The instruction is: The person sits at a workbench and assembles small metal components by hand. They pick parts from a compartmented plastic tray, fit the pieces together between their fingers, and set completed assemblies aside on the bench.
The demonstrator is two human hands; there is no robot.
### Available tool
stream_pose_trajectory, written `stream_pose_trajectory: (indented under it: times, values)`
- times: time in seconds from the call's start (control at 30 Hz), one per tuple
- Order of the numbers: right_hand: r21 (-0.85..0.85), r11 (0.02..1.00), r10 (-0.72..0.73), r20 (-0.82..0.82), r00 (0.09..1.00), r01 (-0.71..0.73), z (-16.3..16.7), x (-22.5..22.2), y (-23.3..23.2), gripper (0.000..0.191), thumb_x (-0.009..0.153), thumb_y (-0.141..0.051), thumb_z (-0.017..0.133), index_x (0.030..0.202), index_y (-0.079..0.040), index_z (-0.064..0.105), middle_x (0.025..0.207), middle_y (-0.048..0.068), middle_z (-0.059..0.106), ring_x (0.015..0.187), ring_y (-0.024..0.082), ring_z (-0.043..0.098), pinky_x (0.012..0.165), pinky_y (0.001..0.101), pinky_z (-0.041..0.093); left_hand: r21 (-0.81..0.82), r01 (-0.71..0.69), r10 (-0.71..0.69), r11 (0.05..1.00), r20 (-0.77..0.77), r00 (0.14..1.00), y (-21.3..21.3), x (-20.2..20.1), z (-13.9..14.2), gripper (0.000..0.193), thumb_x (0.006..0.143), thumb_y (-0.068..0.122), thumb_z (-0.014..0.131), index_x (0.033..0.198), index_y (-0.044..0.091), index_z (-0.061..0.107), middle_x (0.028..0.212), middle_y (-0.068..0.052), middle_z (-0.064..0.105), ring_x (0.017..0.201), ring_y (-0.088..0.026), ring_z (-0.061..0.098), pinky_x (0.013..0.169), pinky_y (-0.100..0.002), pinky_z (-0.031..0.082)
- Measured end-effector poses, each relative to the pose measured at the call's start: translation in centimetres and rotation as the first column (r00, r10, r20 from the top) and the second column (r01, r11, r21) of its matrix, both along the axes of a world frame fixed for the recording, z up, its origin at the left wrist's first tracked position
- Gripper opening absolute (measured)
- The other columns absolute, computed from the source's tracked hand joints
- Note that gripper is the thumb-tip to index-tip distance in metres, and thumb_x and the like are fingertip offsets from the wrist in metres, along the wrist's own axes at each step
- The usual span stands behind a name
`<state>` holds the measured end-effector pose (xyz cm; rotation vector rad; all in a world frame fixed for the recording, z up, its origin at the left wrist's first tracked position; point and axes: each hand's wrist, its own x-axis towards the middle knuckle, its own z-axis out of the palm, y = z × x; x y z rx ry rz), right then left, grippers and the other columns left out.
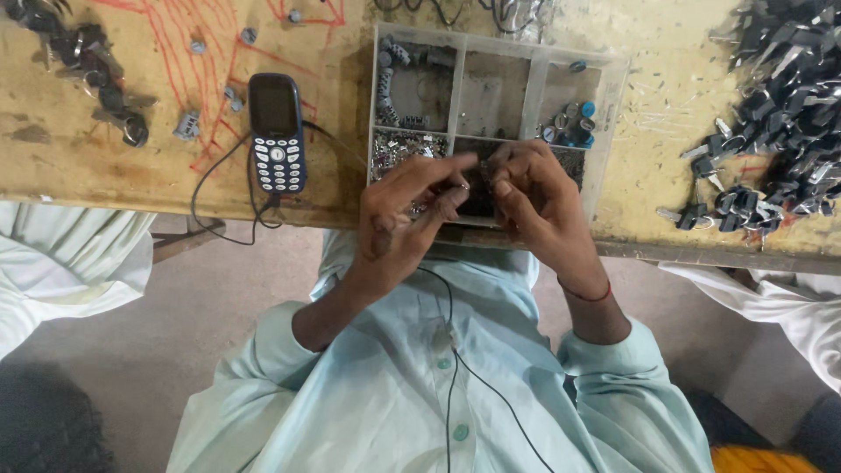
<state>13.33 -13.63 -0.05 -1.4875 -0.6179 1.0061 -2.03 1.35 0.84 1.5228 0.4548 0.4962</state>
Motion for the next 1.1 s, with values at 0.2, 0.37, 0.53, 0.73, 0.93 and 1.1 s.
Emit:
stream_pose_trajectory:
  times: [0.2, 0.37, 0.53, 0.73, 0.93, 1.1]
  values:
    - [-0.012, 0.999, 0.033, -0.052, 0.998, -0.034, 0.4, -0.5, -0.4, 0.008, 0.109, -0.005, 0.053, 0.105, 0.001, 0.056, 0.13, 0.009, 0.049, 0.083, 0.006, 0.058, 0.068, 0.0212, 0.051, -0.057, 0.026, -0.026, 0.998, 0.001, 1.0, -0.6, 0.2, -0.6, 0.015, 0.103, 0.003, 0.07, 0.118, 0.004, 0.071, 0.106, -0.008, 0.076, 0.095, -0.013, 0.075, 0.086, -0.026, 0.061]
    - [-0.003, 0.995, 0.101, -0.054, 0.993, -0.101, 0.8, -0.5, -0.6, 0.016, 0.112, -0.012, 0.048, 0.109, 0.001, 0.057, 0.13, 0.009, 0.05, 0.091, 0.007, 0.058, 0.073, 0.0225, 0.053, -0.023, 0.116, -0.114, 0.993, 0.072, 0.991, -0.1, 0.1, -0.6, 0.023, 0.104, 0.003, 0.067, 0.126, 0.004, 0.07, 0.112, -0.01, 0.074, 0.099, -0.017, 0.074, 0.088, -0.028, 0.061]
    - [-0.04, 0.998, 0.049, -0.156, 0.987, -0.055, 0.6, -0.9, -1.1, 0.016, 0.11, -0.013, 0.046, 0.113, 0.001, 0.055, 0.128, 0.011, 0.051, 0.095, 0.009, 0.058, 0.073, 0.0233, 0.054, -0.068, 0.161, -0.158, 0.985, 0.049, 0.986, -0.2, 0.7, -0.9, 0.023, 0.1, 0.004, 0.072, 0.123, 0.006, 0.072, 0.108, -0.009, 0.077, 0.095, -0.017, 0.077, 0.084, -0.028, 0.062]
    - [-0.012, 1.0, 0.008, 0.082, 0.997, -0.007, 0.2, -1.9, -1.2, 0.01, 0.112, -0.008, 0.046, 0.113, 0.001, 0.052, 0.125, 0.011, 0.055, 0.099, 0.011, 0.057, 0.084, 0.0239, 0.052, -0.065, 0.208, -0.203, 0.976, 0.076, 0.976, 0.1, 0.6, -0.9, 0.025, 0.101, -0.001, 0.07, 0.125, 0.005, 0.071, 0.104, -0.009, 0.075, 0.09, -0.016, 0.077, 0.081, -0.026, 0.064]
    - [-0.082, 0.994, -0.019, 0.49, 0.872, 0.068, 1.2, -2.9, -0.7, 0.006, 0.111, -0.001, 0.054, 0.115, 0.001, 0.056, 0.122, 0.012, 0.058, 0.093, 0.012, 0.06, 0.079, 0.024, 0.052, 0.007, 0.157, -0.157, 0.988, 0.098, 0.983, 0.6, 0.6, -0.6, 0.017, 0.098, 0.0, 0.073, 0.115, 0.003, 0.072, 0.104, -0.01, 0.076, 0.094, -0.017, 0.077, 0.082, -0.027, 0.062]
    - [-0.067, 0.997, -0.022, 0.336, 0.942, 0.047, 1.7, -2.1, -0.8, 0.013, 0.107, 0.0, 0.057, 0.119, 0.003, 0.056, 0.125, 0.013, 0.054, 0.091, 0.013, 0.061, 0.072, 0.0246, 0.054, -0.22, 0.186, -0.177, 0.958, 0.06, 0.982, 0.8, 0.5, -0.7, 0.015, 0.098, -0.003, 0.07, 0.112, 0.002, 0.074, 0.097, -0.008, 0.075, 0.086, -0.013, 0.074, 0.078, -0.026, 0.061]
